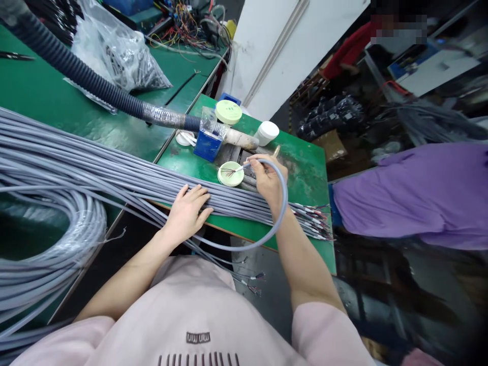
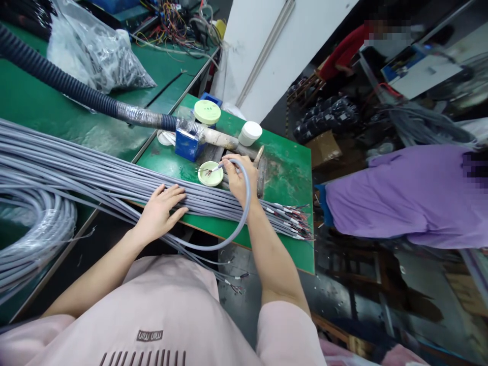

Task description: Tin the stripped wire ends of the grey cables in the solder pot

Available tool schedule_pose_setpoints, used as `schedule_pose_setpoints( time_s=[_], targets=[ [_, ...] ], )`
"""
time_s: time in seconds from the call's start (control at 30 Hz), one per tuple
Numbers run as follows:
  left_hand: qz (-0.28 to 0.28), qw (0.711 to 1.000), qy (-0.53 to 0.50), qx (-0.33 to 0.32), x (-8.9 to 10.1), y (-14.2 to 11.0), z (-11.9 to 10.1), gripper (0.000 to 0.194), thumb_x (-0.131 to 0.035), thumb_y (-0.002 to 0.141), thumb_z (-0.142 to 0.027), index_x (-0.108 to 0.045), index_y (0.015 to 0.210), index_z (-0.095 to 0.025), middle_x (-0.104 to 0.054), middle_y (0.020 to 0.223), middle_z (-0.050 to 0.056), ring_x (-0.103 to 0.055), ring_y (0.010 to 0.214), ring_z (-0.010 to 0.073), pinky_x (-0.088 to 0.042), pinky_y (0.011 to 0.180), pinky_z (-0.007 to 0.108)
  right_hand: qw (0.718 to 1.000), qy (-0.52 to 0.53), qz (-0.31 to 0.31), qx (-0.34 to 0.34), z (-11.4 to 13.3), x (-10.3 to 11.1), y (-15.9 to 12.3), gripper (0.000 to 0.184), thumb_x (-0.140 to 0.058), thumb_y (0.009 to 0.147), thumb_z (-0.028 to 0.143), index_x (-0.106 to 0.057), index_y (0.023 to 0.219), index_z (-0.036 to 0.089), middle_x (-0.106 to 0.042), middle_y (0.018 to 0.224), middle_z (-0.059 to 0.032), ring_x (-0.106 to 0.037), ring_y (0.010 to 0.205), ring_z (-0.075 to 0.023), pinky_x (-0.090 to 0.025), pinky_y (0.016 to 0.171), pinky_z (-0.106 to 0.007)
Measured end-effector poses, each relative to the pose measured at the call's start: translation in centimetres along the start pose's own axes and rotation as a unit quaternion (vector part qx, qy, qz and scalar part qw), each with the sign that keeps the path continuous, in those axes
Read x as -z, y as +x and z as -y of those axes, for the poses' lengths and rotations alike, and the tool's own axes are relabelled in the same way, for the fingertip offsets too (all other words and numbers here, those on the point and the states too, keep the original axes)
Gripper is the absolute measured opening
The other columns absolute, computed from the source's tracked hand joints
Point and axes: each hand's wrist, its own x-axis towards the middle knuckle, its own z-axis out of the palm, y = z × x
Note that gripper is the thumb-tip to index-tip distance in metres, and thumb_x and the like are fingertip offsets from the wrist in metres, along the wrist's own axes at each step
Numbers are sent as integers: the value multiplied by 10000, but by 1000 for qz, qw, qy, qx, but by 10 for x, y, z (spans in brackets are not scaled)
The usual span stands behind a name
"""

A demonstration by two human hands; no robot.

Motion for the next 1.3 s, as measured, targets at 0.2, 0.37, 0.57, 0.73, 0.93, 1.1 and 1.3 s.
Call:
schedule_pose_setpoints(
  time_s=[0.2, 0.37, 0.57, 0.73, 0.93, 1.1, 1.3],
  targets=[
    [4, 1000, -5, 2, 0, 1, 1, 307, -545, 904, -296, -634, 1147, -131, -635, 1266, 130, -513, 1282, 288, -303, 1128, 542, 999, -42, 22, -2, -5, -9, 1, 212, -519, 917, 365, -688, 874, 244, -720, 877, -20, -642, 844, -204, -492, 826, -367],
    [12, 1000, -5, 4, 1, 2, 1, 307, -540, 907, -296, -634, 1147, -130, -635, 1264, 132, -516, 1280, 288, -299, 1130, 545, 998, -59, 36, 7, -5, -12, 1, 195, -525, 912, 331, -685, 855, 236, -714, 843, -19, -637, 834, -206, -481, 817, -370],
    [22, 1000, -4, 5, 3, 3, 1, 314, -532, 910, -294, -632, 1155, -124, -628, 1274, 138, -508, 1287, 289, -293, 1132, 545, 998, -55, 9, 15, -2, 0, 7, 205, -526, 912, 355, -688, 859, 241, -725, 859, -9, -643, 857, -207, -487, 824, -367],
    [37, 999, -5, 6, 6, 4, -1, 318, -523, 912, -308, -635, 1157, -139, -623, 1281, 135, -497, 1296, 292, -289, 1131, 544, 996, -67, -53, -12, -12, 33, 17, 213, -527, 914, 389, -681, 873, 247, -722, 844, -13, -642, 861, -210, -490, 841, -372],
    [34, 999, -14, 10, 8, 6, -2, 318, -511, 912, -309, -637, 1164, -163, -632, 1271, 125, -516, 1278, 291, -290, 1128, 541, 990, -121, -72, -31, -57, 48, 22, 194, -532, 892, 354, -675, 829, 238, -726, 836, -23, -636, 834, -202, -496, 801, -341],
    [30, 999, -16, 10, 7, 6, -2, 321, -514, 908, -312, -640, 1164, -166, -639, 1260, 124, -523, 1270, 293, -295, 1125, 543, 988, -130, -63, -63, -86, 43, 25, 214, -521, 875, 342, -674, 807, 208, -723, 809, -39, -638, 781, -197, -487, 765, -329],
    [28, 1000, -9, 4, 7, 7, -2, 318, -517, 912, -313, -635, 1153, -144, -644, 1251, 128, -533, 1259, 294, -309, 1114, 542, 987, -135, -60, -69, -97, 37, 28, 223, -520, 866, 337, -677, 791, 197, -719, 775, -40, -626, 763, -197, -473, 771, -329]
  ],
)
